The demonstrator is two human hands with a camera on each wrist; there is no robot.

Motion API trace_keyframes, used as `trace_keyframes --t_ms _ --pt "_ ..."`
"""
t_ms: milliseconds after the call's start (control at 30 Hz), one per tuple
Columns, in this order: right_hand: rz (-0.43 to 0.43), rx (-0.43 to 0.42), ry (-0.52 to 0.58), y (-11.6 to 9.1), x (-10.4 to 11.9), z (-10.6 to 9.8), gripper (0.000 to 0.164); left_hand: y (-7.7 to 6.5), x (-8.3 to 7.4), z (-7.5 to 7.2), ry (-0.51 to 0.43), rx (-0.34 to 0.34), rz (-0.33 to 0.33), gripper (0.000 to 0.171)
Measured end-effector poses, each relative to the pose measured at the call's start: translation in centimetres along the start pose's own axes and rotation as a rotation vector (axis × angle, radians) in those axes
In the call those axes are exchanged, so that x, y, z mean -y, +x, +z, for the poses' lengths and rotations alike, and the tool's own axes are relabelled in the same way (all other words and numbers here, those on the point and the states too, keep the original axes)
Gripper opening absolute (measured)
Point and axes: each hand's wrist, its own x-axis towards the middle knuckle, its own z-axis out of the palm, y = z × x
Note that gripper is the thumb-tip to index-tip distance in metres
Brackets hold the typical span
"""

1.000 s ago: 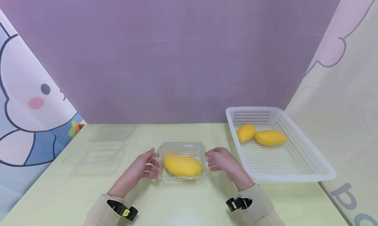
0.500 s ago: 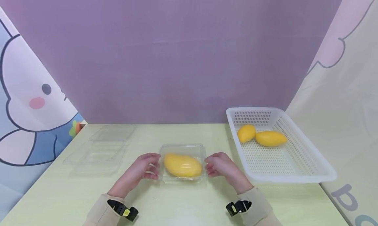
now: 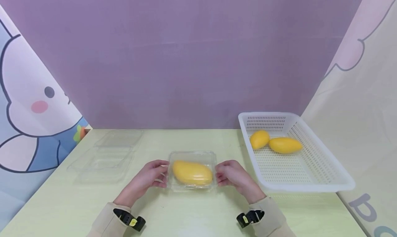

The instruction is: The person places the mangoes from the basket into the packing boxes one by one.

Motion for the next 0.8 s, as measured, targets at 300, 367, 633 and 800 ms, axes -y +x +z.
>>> trace_keyframes --t_ms 300,367,633,800 --pt "-0.003 0.024 0.039 0.1 -0.2 -0.1 0.040 -0.1 0.0 -0.1 0.010 0.006 0.015 0.036" --pt "-0.004 0.034 0.051 0.0 -0.3 -0.2 0.043 -0.1 0.0 -0.1 0.010 0.003 0.021 0.035" --pt "0.004 0.098 0.065 -0.6 -0.3 -0.8 0.048 0.0 0.0 0.1 0.008 -0.010 0.029 0.037" --pt "0.018 0.120 0.052 -1.2 -0.1 -0.8 0.049 0.0 -0.1 0.2 0.004 -0.022 0.037 0.037"
